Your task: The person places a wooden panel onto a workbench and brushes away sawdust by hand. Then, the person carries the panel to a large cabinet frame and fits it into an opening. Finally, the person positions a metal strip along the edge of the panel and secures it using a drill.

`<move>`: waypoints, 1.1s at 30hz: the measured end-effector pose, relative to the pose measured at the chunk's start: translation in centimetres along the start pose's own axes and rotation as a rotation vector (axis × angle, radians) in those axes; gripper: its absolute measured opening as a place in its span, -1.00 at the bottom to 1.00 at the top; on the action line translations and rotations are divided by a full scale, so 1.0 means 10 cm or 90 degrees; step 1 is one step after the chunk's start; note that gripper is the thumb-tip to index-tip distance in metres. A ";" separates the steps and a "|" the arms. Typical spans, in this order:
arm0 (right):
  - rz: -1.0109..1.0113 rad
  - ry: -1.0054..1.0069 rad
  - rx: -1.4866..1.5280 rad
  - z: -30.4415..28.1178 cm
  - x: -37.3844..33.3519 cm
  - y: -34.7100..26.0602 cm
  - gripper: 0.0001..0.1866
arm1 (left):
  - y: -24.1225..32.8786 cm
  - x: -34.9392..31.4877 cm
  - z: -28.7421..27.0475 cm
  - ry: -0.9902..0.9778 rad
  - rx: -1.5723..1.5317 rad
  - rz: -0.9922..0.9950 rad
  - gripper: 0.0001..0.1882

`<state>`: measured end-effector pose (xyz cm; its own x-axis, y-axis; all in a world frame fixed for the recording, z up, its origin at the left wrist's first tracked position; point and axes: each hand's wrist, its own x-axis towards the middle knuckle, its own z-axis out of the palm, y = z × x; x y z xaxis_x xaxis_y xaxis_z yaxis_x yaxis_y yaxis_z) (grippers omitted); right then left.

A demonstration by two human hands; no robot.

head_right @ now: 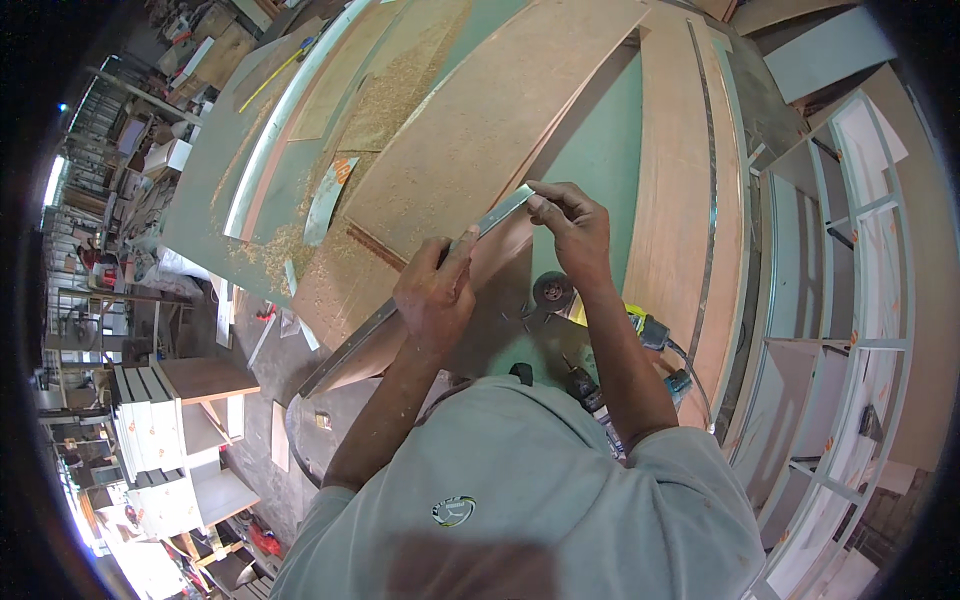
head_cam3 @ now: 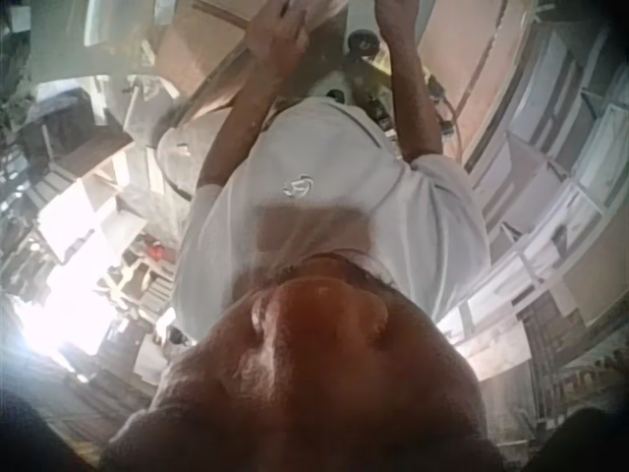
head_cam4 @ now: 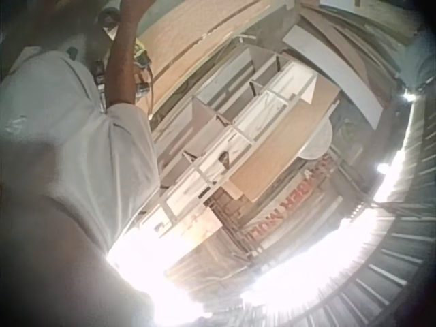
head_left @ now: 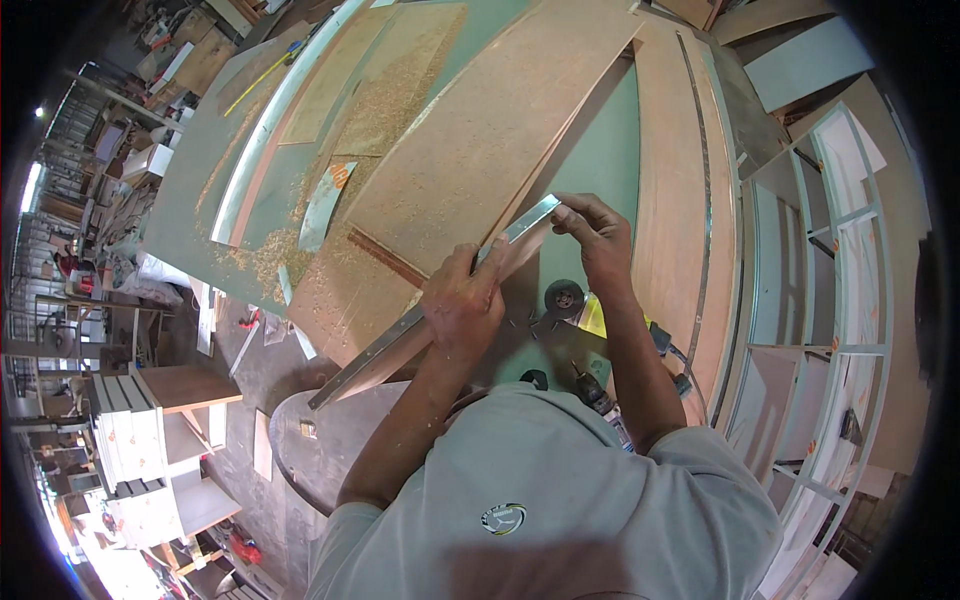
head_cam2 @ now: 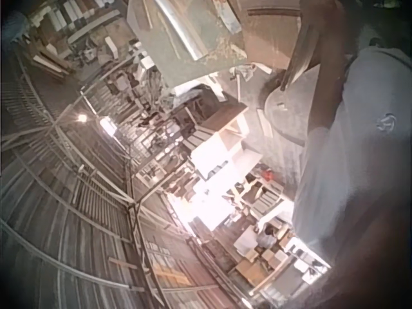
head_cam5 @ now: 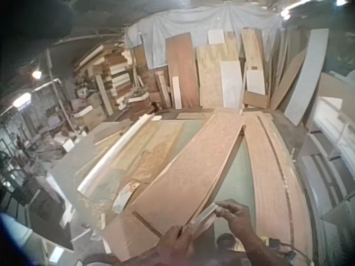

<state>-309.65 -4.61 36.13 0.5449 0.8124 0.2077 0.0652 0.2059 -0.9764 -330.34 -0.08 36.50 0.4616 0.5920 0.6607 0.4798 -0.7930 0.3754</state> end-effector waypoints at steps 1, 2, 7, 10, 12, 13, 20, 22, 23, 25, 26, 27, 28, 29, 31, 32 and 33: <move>0.000 -0.004 0.000 0.00 0.00 0.00 -0.75 | 0.01 0.00 0.00 0.002 0.002 -0.003 -0.48; 0.004 -0.001 0.005 0.00 0.00 0.00 -0.75 | 0.01 0.00 0.01 -0.003 0.002 -0.005 -0.48; 0.016 -0.011 0.035 -0.06 -0.02 0.02 -0.71 | 0.03 -0.04 0.03 -0.019 0.001 -0.013 -0.42; 0.013 -0.043 0.040 -0.08 0.01 0.03 -0.69 | 0.04 -0.06 0.02 -0.018 0.037 -0.012 -0.37; -0.005 -0.064 -0.002 -0.07 0.04 0.05 -0.66 | 0.01 -0.07 0.02 -0.003 0.033 -0.003 -0.35; -0.004 -0.056 -0.022 -0.06 0.04 0.03 -0.65 | 0.00 -0.08 0.02 -0.020 0.042 0.001 -0.39; 0.003 -0.015 -0.084 -0.37 -0.03 -0.04 -0.62 | 0.23 -0.07 0.25 0.015 0.024 0.016 -0.47; -0.005 -0.037 -0.089 -0.36 -0.04 -0.01 -0.62 | 0.25 -0.08 0.26 0.012 0.010 0.010 -0.48; -0.008 -0.038 -0.096 -0.34 -0.03 0.01 -0.61 | 0.23 -0.09 0.26 0.005 0.008 0.007 -0.49; -0.023 -0.040 -0.096 -0.33 -0.03 -0.02 -0.62 | 0.24 -0.07 0.31 0.003 -0.003 0.003 -0.49; -0.035 -0.033 -0.091 -0.32 -0.03 -0.02 -0.62 | 0.24 -0.06 0.33 0.008 -0.007 0.010 -0.50; -0.040 -0.037 -0.095 -0.35 -0.02 -0.01 -0.62 | 0.24 -0.04 0.38 0.012 -0.011 0.018 -0.51; -0.043 -0.036 -0.093 -0.39 0.00 0.01 -0.63 | 0.24 -0.03 0.42 0.019 -0.011 0.017 -0.51; -0.047 -0.034 -0.092 -0.41 0.01 0.02 -0.64 | 0.24 -0.03 0.46 0.021 -0.018 0.021 -0.52; -0.041 -0.033 -0.097 -0.45 -0.03 0.00 -0.64 | 0.27 -0.04 0.46 0.021 -0.029 0.024 -0.52; -0.034 -0.032 -0.098 -0.46 -0.05 -0.02 -0.64 | 0.27 -0.05 0.46 0.024 -0.020 0.029 -0.53; -0.036 -0.029 -0.103 -0.48 -0.06 -0.05 -0.64 | 0.31 -0.03 0.44 0.029 -0.013 0.038 -0.53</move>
<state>-306.00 -7.77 36.21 0.4988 0.8263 0.2613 0.2308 0.1640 -0.9591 -325.72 -2.07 34.55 0.4546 0.5371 0.7105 0.4372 -0.8296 0.3473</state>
